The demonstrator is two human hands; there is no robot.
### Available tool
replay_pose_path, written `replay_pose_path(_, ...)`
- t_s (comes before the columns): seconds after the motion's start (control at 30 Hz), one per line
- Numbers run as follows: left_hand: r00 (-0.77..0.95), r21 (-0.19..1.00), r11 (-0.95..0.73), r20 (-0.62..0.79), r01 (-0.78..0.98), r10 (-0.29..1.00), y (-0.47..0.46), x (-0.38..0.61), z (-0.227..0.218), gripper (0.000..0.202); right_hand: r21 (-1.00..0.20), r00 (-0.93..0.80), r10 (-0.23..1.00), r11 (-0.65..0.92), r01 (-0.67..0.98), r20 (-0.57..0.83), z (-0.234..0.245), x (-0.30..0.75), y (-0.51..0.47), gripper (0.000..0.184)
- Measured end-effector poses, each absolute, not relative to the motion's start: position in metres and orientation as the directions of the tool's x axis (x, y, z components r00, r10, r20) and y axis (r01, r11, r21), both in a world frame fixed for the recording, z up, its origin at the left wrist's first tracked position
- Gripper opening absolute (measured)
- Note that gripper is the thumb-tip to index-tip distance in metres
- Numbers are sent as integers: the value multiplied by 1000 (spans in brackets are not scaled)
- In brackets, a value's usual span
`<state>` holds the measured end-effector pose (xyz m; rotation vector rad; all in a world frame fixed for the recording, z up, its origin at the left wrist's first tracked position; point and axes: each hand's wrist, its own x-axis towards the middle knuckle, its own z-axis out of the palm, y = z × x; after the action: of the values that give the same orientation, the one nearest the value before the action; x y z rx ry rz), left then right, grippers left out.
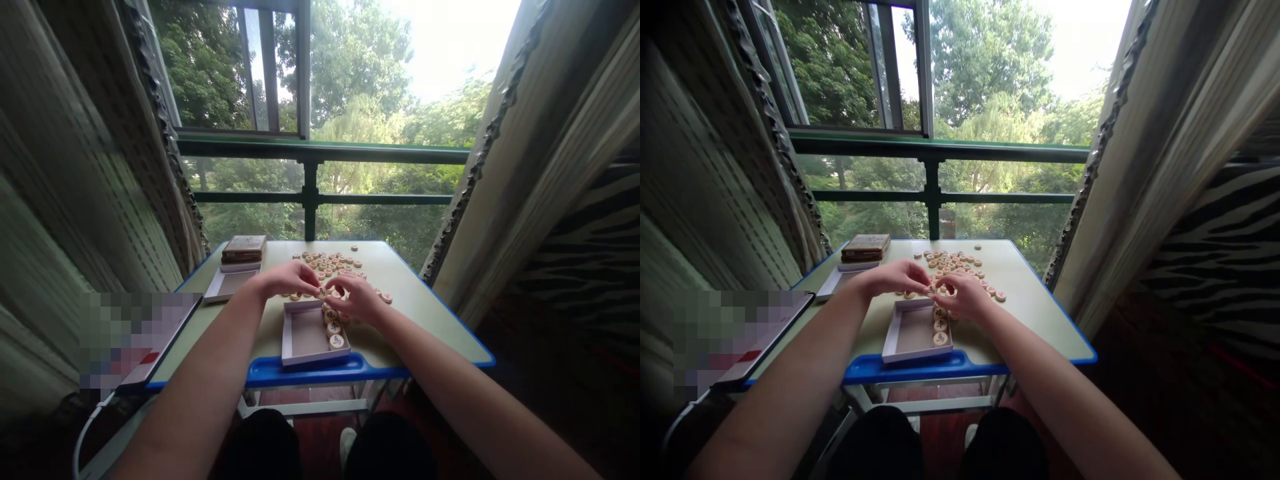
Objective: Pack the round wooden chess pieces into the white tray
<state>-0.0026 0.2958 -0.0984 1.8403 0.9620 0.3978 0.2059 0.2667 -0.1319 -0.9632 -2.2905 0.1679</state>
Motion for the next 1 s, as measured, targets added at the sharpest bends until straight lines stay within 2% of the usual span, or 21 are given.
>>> replay_pose_path(0.13,660,890,-237,-89,389,746,299,-3,-102,44,-325,-509,666,727,605,545,-133,204,268,14)
replay_pose_path(0.3,546,865,-233,-55,444,836,296,-1,-101,48,-310,-477,626,751,583,617,-138,206,278,15)
replay_pose_path(0.53,530,841,-242,-62,484,846,296,0,-99,47,-291,-484,605,765,575,632,-140,208,281,15)
replay_pose_path(0.6,538,804,-275,-66,528,841,297,-2,-99,46,-288,-493,594,775,562,636,-139,209,281,14)
replay_pose_path(0.8,516,586,-339,-162,736,841,292,-6,-94,40,-272,-417,604,735,621,680,-135,217,285,16)
replay_pose_path(1.0,571,532,-409,-178,741,802,292,-1,-98,37,-237,-473,623,727,645,623,-139,220,289,16)
